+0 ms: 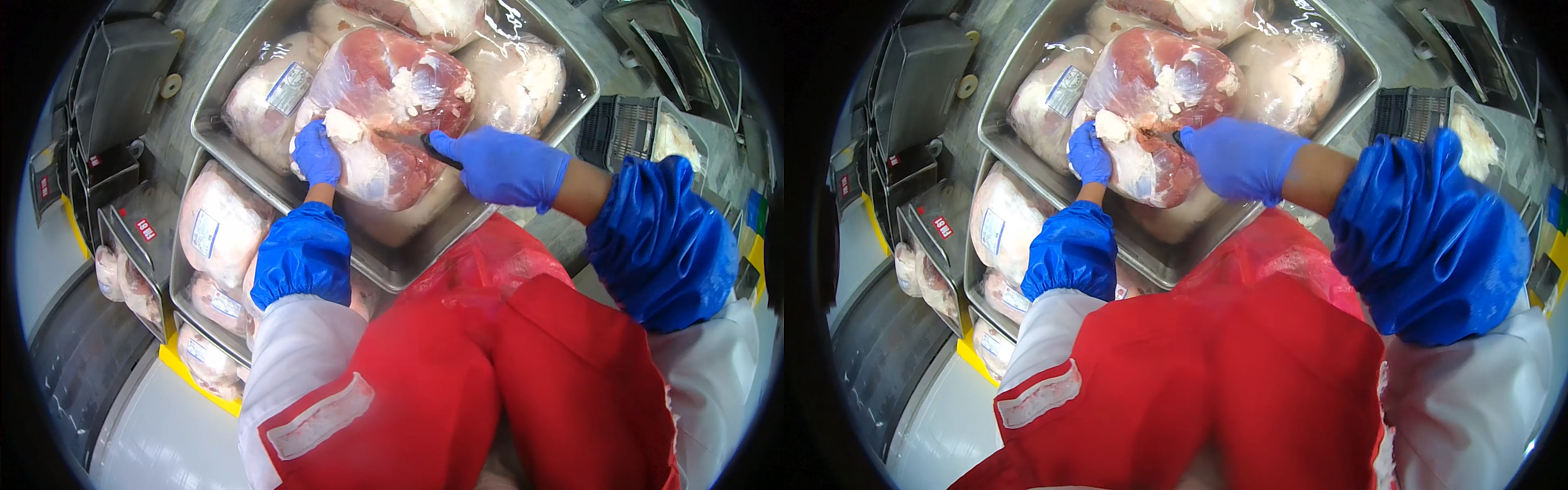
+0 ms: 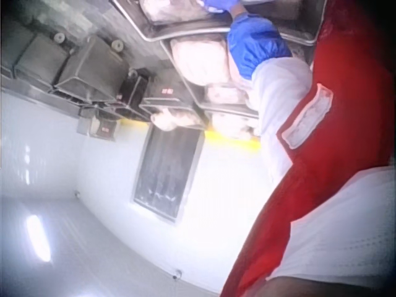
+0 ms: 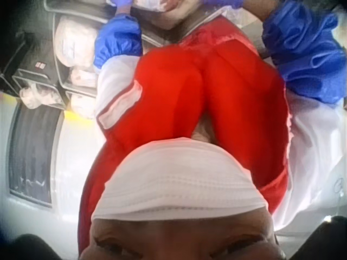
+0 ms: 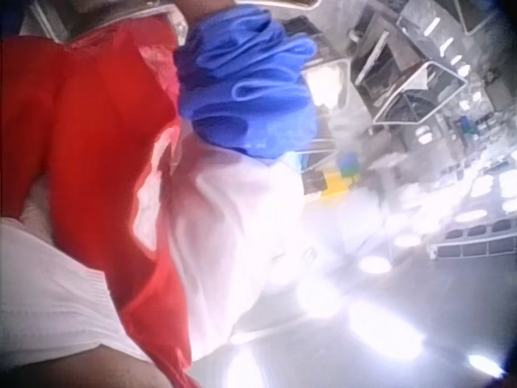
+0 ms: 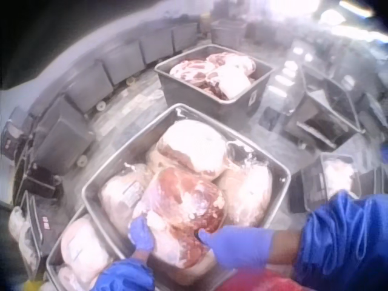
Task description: The person removes a vacuum-sealed package of raw meat from a tray, opens it, and uses a knife to trim fat and connective tissue from the meat. The trimmed pieces are placed into a nearby container.
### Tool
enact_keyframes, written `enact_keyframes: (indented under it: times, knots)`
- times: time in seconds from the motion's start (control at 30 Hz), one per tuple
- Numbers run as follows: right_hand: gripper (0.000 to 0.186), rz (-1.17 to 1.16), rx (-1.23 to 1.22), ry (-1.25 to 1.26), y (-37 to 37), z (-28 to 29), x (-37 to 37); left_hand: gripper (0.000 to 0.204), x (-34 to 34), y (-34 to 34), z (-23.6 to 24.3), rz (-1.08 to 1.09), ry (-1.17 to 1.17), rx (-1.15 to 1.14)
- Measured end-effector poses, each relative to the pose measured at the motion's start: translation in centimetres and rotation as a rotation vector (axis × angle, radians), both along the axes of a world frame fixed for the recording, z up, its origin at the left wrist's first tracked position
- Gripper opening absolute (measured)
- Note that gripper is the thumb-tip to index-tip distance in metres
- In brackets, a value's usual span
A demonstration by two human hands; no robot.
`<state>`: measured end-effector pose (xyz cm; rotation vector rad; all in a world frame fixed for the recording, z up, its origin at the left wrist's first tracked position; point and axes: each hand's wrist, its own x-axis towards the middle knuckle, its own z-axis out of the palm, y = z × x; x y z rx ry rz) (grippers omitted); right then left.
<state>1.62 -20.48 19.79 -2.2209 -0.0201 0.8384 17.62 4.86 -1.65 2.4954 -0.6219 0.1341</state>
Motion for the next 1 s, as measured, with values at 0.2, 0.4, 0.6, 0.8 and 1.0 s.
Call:
enact_keyframes:
  times: [0.2,0.4,0.6,0.8,1.0]
  knots:
    - [0.061,-0.377,0.196,-0.046,4.7,-1.7,-3.4,0.025,-0.6,-0.3,0.7,0.019,0.062,0.052]
    - [0.064,-0.436,0.031,-0.126,8.8,-7.1,-9.2,0.024,-0.2,0.0,0.5,-0.031,0.001,0.002]
    - [0.065,-0.257,-0.219,-0.07,7.5,-4.9,-9.2,0.023,0.4,-0.1,0.6,-0.034,0.018,-0.009]
    - [0.06,-0.208,-0.111,-0.043,2.5,1.1,-6.9,0.024,0.3,0.9,-0.1,-0.017,0.001,-0.025]
    - [0.058,-0.136,-0.131,0.1,1.4,2.0,-3.6,0.024,-0.3,-0.2,0.6,-0.004,0.018,0.015]
